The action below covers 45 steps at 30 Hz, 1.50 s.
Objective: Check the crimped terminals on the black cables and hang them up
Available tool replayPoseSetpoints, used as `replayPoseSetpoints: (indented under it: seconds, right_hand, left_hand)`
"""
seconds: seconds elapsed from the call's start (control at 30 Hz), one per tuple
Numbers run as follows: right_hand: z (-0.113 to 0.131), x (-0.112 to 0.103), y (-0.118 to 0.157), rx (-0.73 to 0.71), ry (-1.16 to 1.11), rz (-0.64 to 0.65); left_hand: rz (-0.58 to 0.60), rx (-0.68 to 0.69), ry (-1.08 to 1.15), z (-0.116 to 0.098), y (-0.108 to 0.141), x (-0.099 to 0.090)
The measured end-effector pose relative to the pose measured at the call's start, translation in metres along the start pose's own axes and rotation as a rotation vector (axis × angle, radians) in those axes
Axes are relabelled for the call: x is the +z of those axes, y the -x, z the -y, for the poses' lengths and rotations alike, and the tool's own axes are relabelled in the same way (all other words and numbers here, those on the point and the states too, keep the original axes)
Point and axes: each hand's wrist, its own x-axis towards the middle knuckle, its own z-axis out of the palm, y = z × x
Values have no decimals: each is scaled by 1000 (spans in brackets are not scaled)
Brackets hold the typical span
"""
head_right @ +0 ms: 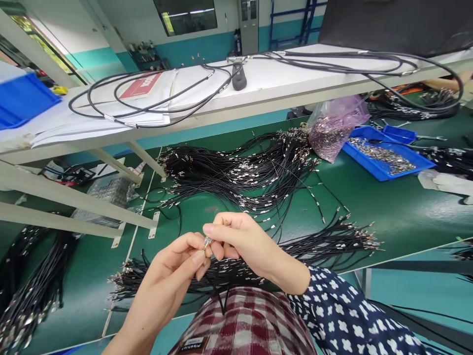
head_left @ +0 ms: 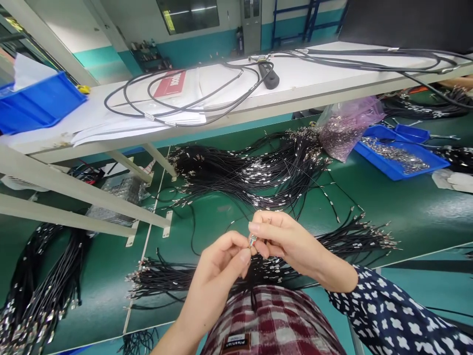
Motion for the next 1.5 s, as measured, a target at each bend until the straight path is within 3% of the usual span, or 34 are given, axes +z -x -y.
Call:
replayPoseSetpoints:
  seconds: [0.27, 0.53, 0.7, 0.9, 1.17, 1.5]
  right_hand:
    - [-3, 3, -2, -70, 174, -12]
    - [-13, -6, 2, -137, -16, -34]
    - [-13, -9, 5, -125, 33, -123]
    - [-8, -3, 4, -154, 120, -196]
    - [7, -15, -1, -251, 364, -141]
    - [8, -12, -3, -102, 284, -99]
  left_hand:
    - [-134, 25, -2, 2, -5, 6]
    - [-176, 38, 108, 5, -7, -2]
    - [-185, 11, 130, 4, -7, 1]
    - [-157, -23, -22, 6, -9, 6]
    - [-152, -43, -56, 9, -8, -2]
    - [-128, -33, -72, 6, -4, 0]
